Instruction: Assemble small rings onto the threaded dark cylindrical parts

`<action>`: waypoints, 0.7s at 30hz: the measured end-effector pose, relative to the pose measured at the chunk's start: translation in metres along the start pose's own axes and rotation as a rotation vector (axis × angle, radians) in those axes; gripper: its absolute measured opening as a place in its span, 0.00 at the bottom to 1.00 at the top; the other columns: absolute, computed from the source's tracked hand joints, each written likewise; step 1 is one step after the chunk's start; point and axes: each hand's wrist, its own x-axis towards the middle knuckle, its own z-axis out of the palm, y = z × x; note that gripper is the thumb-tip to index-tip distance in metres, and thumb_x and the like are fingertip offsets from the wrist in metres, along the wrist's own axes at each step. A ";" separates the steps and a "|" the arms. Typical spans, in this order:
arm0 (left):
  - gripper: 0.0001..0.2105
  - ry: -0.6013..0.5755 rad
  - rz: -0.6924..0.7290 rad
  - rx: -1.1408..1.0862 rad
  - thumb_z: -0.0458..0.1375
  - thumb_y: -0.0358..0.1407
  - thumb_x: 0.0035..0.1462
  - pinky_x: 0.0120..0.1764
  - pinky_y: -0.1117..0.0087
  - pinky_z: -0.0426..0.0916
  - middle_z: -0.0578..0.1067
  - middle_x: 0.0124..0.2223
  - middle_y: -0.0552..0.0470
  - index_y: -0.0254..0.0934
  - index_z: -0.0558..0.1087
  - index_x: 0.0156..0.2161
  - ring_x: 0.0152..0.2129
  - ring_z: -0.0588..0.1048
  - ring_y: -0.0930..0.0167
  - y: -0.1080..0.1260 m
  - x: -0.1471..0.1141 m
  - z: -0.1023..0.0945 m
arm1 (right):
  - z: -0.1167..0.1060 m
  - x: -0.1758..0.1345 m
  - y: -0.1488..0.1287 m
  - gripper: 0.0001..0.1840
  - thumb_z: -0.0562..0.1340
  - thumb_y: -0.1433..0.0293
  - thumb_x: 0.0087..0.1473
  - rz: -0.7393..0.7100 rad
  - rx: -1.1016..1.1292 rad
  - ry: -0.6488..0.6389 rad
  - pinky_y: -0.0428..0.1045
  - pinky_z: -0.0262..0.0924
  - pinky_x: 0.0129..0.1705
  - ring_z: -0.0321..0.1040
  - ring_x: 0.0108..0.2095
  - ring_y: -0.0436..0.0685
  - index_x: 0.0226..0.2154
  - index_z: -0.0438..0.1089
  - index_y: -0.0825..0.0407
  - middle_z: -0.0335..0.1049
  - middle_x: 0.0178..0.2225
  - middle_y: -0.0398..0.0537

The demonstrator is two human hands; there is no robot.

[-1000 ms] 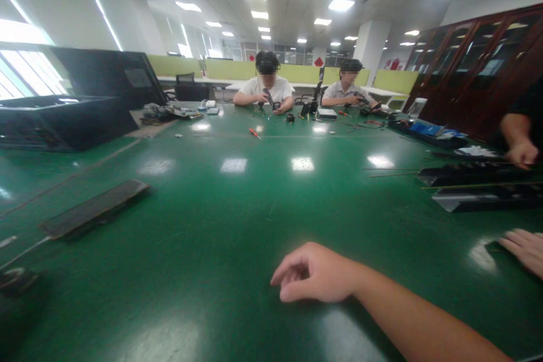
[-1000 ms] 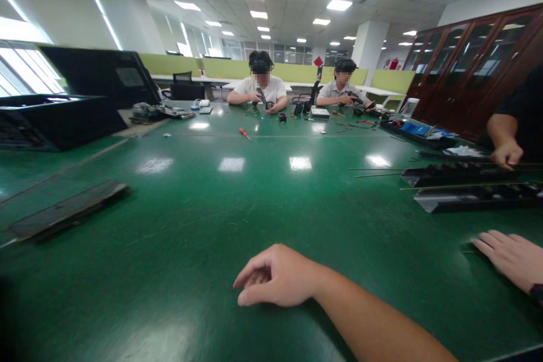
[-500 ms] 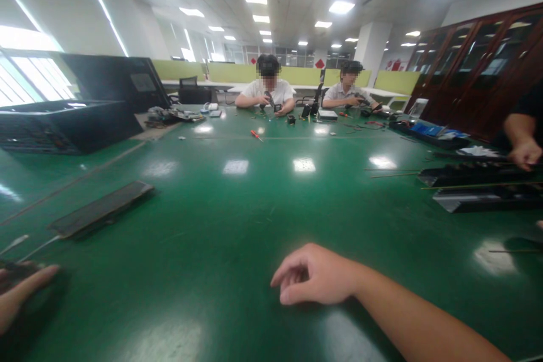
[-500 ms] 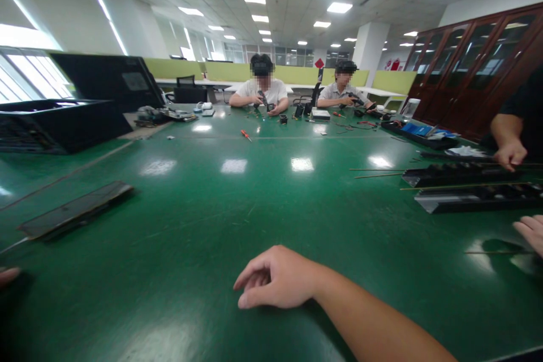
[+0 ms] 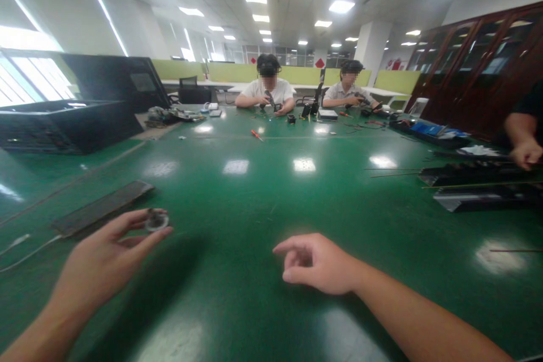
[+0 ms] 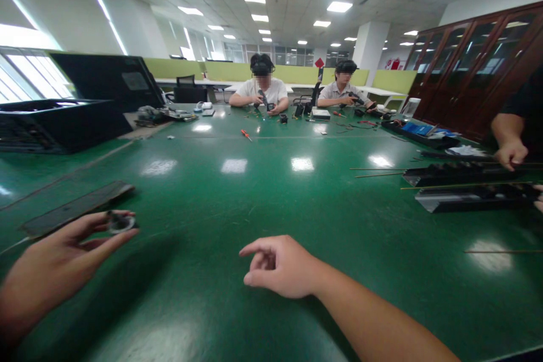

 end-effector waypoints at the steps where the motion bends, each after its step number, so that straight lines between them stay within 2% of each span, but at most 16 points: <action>1: 0.24 -0.076 0.040 -0.056 0.60 0.55 0.57 0.41 0.67 0.74 0.81 0.39 0.56 0.40 0.74 0.51 0.34 0.80 0.67 0.013 -0.005 0.007 | -0.001 0.000 -0.001 0.25 0.70 0.66 0.51 -0.015 -0.031 0.041 0.48 0.64 0.36 0.68 0.29 0.50 0.52 0.73 0.55 0.75 0.33 0.45; 5: 0.17 -0.225 0.442 -0.262 0.63 0.49 0.57 0.45 0.69 0.74 0.80 0.45 0.53 0.44 0.77 0.47 0.40 0.79 0.67 0.065 -0.027 0.038 | -0.005 -0.004 -0.004 0.29 0.70 0.67 0.51 -0.116 -0.259 0.159 0.49 0.65 0.38 0.70 0.32 0.52 0.56 0.70 0.51 0.75 0.37 0.46; 8: 0.12 -0.302 0.649 -0.269 0.62 0.42 0.60 0.45 0.69 0.74 0.80 0.44 0.53 0.46 0.77 0.48 0.40 0.78 0.68 0.086 -0.045 0.060 | -0.005 -0.007 -0.007 0.36 0.73 0.65 0.47 -0.206 -0.434 0.196 0.51 0.66 0.42 0.70 0.37 0.54 0.58 0.67 0.50 0.74 0.43 0.47; 11: 0.16 -0.321 0.683 -0.287 0.61 0.37 0.59 0.43 0.69 0.74 0.79 0.44 0.52 0.47 0.73 0.53 0.40 0.77 0.68 0.088 -0.061 0.078 | -0.003 -0.009 -0.010 0.36 0.74 0.63 0.46 -0.249 -0.521 0.182 0.52 0.66 0.44 0.71 0.39 0.56 0.57 0.67 0.50 0.74 0.44 0.48; 14: 0.21 -0.318 0.612 -0.322 0.63 0.35 0.56 0.46 0.69 0.75 0.80 0.46 0.52 0.48 0.71 0.55 0.41 0.79 0.68 0.080 -0.072 0.089 | 0.001 -0.010 -0.011 0.31 0.73 0.61 0.46 -0.262 -0.592 0.145 0.52 0.66 0.43 0.71 0.40 0.58 0.52 0.71 0.51 0.74 0.41 0.48; 17: 0.22 -0.300 0.573 -0.361 0.65 0.34 0.53 0.46 0.69 0.75 0.80 0.45 0.53 0.47 0.71 0.54 0.41 0.80 0.68 0.075 -0.076 0.092 | 0.004 -0.010 -0.011 0.25 0.72 0.61 0.48 -0.277 -0.624 0.101 0.52 0.65 0.44 0.72 0.40 0.58 0.48 0.74 0.51 0.75 0.40 0.49; 21: 0.18 -0.260 0.638 -0.400 0.63 0.33 0.56 0.42 0.71 0.74 0.79 0.43 0.53 0.46 0.71 0.51 0.38 0.79 0.69 0.080 -0.075 0.087 | 0.009 -0.009 -0.010 0.19 0.70 0.62 0.51 -0.323 -0.631 0.080 0.51 0.64 0.44 0.72 0.40 0.58 0.46 0.75 0.51 0.76 0.40 0.49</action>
